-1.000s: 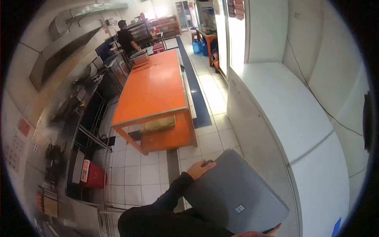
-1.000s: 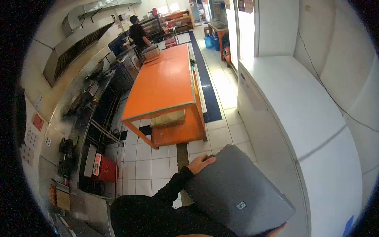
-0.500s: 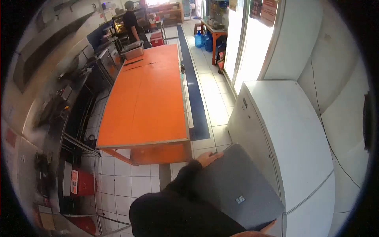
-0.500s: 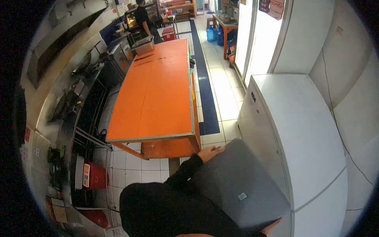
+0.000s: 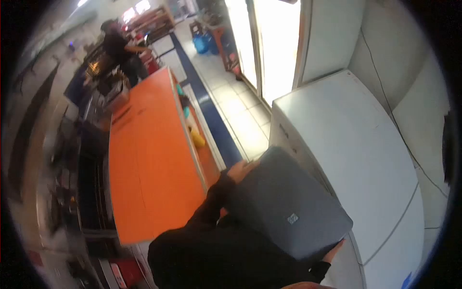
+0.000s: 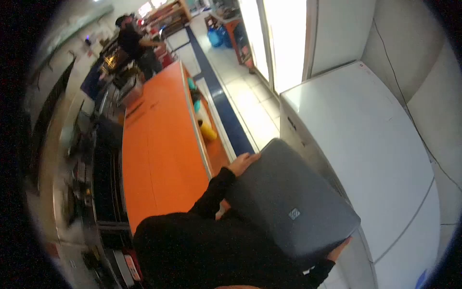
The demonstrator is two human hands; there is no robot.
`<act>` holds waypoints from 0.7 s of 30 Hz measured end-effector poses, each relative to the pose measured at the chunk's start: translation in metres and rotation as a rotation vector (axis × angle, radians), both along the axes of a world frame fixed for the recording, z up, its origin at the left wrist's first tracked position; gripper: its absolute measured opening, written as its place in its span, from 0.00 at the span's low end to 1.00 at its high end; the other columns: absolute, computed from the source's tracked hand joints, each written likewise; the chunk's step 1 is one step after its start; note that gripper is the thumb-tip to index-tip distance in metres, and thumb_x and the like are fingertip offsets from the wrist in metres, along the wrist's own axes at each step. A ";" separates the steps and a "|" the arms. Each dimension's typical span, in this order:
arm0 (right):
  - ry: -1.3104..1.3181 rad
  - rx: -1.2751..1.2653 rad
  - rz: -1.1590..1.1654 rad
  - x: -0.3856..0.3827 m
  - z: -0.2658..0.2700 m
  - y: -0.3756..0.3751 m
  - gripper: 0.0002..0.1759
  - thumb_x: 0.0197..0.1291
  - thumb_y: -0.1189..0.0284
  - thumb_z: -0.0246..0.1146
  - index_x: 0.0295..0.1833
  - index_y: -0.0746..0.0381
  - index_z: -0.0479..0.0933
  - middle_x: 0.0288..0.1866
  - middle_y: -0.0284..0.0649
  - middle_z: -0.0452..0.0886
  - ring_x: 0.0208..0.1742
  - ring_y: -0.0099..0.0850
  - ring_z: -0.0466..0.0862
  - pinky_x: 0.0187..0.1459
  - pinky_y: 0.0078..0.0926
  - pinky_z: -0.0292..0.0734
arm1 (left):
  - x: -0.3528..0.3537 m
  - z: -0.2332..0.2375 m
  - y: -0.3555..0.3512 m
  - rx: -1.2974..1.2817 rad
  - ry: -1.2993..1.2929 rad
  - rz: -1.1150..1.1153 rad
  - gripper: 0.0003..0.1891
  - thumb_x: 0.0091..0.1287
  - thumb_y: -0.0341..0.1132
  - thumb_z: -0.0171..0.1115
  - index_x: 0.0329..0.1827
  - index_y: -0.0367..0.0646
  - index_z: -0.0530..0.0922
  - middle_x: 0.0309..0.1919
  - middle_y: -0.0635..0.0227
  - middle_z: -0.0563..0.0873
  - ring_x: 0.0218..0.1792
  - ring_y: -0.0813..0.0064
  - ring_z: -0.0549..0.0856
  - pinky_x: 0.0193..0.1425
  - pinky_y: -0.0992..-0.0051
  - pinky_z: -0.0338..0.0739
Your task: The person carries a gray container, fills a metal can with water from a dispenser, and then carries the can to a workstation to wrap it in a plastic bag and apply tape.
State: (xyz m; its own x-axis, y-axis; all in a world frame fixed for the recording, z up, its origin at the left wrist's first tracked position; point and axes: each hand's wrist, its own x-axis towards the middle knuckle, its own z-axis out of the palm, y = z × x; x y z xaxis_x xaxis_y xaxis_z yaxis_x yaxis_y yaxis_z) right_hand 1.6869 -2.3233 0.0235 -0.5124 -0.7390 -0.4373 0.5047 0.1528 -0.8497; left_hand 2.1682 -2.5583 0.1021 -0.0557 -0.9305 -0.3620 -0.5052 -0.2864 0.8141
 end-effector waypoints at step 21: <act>0.227 0.144 -0.093 0.078 0.045 -0.052 0.41 0.71 0.41 0.34 0.72 0.65 0.58 0.71 0.44 0.64 0.67 0.40 0.65 0.70 0.34 0.54 | 0.005 -0.081 -0.239 0.467 0.272 -0.347 0.64 0.48 0.83 0.46 0.61 0.19 0.66 0.57 0.36 0.76 0.60 0.49 0.77 0.63 0.64 0.69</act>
State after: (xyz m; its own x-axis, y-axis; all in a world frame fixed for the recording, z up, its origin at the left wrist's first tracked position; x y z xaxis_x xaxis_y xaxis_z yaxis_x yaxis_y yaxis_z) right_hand 1.7650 -2.3750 0.0685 -0.6717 -0.6228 -0.4011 0.3219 0.2422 -0.9153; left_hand 2.1733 -2.7969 0.0214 -0.4725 -0.5892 -0.6554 -0.4252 -0.4989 0.7552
